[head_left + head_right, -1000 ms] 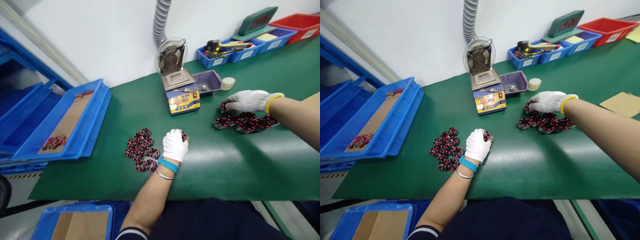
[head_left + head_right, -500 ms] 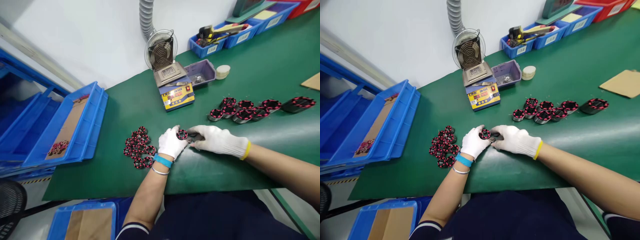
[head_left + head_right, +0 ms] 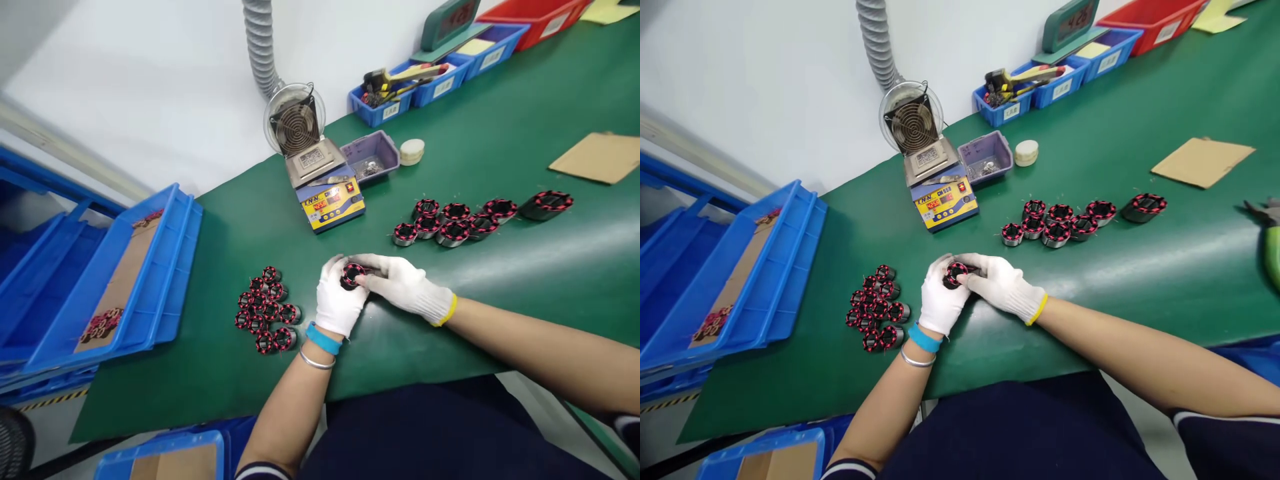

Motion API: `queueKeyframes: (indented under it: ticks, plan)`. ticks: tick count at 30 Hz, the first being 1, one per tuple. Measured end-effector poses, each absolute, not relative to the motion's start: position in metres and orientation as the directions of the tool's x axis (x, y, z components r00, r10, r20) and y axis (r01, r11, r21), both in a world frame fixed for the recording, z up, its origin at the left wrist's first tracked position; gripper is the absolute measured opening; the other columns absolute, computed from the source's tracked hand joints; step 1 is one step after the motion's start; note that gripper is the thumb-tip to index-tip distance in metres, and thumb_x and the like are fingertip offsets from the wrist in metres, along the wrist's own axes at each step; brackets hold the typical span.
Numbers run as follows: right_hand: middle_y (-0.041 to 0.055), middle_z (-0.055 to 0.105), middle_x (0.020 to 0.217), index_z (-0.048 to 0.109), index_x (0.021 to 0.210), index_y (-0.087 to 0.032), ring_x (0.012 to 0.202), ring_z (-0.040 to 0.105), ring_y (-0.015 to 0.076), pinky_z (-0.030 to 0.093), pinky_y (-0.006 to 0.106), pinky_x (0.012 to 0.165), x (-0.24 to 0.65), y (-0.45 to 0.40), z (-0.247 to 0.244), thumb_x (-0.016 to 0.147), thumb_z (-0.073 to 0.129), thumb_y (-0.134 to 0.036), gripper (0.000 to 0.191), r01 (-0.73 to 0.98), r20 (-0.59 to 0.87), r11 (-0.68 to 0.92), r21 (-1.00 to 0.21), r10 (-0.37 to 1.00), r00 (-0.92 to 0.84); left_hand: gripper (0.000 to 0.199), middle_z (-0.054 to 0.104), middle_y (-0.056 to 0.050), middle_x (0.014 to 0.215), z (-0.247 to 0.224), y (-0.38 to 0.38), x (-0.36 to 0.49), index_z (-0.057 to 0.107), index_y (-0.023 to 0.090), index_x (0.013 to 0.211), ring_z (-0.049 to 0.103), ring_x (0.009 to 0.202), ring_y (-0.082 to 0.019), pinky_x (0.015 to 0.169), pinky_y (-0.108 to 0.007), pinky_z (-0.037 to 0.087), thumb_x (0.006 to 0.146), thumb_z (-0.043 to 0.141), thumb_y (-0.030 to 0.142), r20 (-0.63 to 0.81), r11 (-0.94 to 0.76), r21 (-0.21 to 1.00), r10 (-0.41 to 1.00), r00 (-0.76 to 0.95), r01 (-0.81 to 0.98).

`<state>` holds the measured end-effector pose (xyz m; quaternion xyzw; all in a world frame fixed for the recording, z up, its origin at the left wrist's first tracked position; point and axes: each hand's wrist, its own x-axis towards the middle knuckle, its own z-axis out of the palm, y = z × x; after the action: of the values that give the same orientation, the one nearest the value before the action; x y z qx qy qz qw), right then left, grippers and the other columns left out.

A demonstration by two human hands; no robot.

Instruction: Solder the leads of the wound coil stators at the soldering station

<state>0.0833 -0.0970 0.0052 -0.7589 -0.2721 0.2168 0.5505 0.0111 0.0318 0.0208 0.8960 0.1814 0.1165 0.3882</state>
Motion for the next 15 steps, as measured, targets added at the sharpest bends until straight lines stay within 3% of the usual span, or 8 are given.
queueKeyframes:
  ticks: [2, 4, 6, 10, 13, 15]
  plan:
    - [0.0084, 0.068, 0.124, 0.065, 0.134, -0.018, 0.109, 0.068, 0.0194, 0.057, 0.033, 0.097, 0.08, -0.094, 0.003, 0.084, 0.062, -0.037, 0.054, 0.164, 0.002, -0.225, -0.961, 0.582, 0.813, 0.051, 0.07, -0.007, 0.129, 0.017, 0.029, 0.012, 0.062, 0.019, 0.126, 0.067, 0.118, -0.02, 0.106, -0.031, 0.051, 0.075, 0.069, 0.019, 0.056, -0.548, 0.814, 0.406, 0.912, 0.194]
    - [0.0084, 0.068, 0.123, 0.067, 0.131, -0.019, 0.109, 0.068, 0.0207, 0.056, 0.034, 0.099, 0.077, -0.094, 0.006, 0.081, 0.064, -0.036, 0.052, 0.263, 0.094, -0.26, -0.929, 0.523, 0.847, 0.055, 0.07, -0.006, 0.129, 0.014, 0.029, 0.014, 0.059, 0.021, 0.131, 0.067, 0.118, -0.02, 0.106, -0.032, 0.051, 0.076, 0.067, 0.019, 0.036, -0.497, 0.846, 0.412, 0.91, 0.192]
    - [0.0075, 0.068, 0.122, 0.069, 0.128, -0.022, 0.109, 0.067, 0.022, 0.056, 0.035, 0.099, 0.076, -0.097, 0.01, 0.08, 0.065, -0.035, 0.05, 0.349, 0.15, -0.326, -0.879, 0.506, 0.849, 0.051, 0.075, -0.005, 0.12, 0.015, 0.032, 0.014, 0.063, 0.022, 0.125, 0.07, 0.107, -0.022, 0.102, -0.035, 0.053, 0.075, 0.065, 0.019, -0.004, -0.476, 0.851, 0.419, 0.908, 0.223]
    - [0.0066, 0.067, 0.122, 0.069, 0.127, -0.024, 0.106, 0.068, 0.0233, 0.058, 0.035, 0.096, 0.08, -0.104, 0.015, 0.08, 0.065, -0.035, 0.049, 0.328, 0.118, -0.389, -0.861, 0.475, 0.872, 0.016, 0.074, -0.003, 0.071, 0.027, 0.047, 0.007, 0.072, 0.02, 0.082, 0.066, 0.061, -0.019, 0.067, -0.033, 0.057, 0.075, 0.058, 0.024, -0.146, -0.401, 0.872, 0.333, 0.932, 0.28]
    - [0.0075, 0.068, 0.121, 0.069, 0.128, -0.023, 0.099, 0.069, 0.0222, 0.061, 0.035, 0.089, 0.084, -0.105, 0.016, 0.079, 0.067, -0.037, 0.05, 0.216, 0.047, -0.347, -0.913, 0.435, 0.899, 0.02, 0.061, 0.0, 0.049, 0.038, 0.061, -0.001, 0.067, 0.019, 0.069, 0.05, 0.039, -0.013, 0.043, -0.026, 0.042, 0.076, 0.058, 0.036, -0.194, -0.239, 0.938, 0.241, 0.951, 0.252]
    - [0.008, 0.068, 0.12, 0.069, 0.127, -0.022, 0.094, 0.07, 0.0212, 0.062, 0.034, 0.085, 0.085, -0.105, 0.016, 0.077, 0.069, -0.037, 0.053, 0.14, -0.001, -0.322, -0.936, 0.4, 0.916, 0.031, 0.056, 0.001, 0.047, 0.042, 0.065, -0.004, 0.064, 0.019, 0.071, 0.043, 0.037, -0.011, 0.04, -0.024, 0.034, 0.079, 0.055, 0.048, -0.155, -0.069, 0.981, 0.268, 0.951, 0.179]
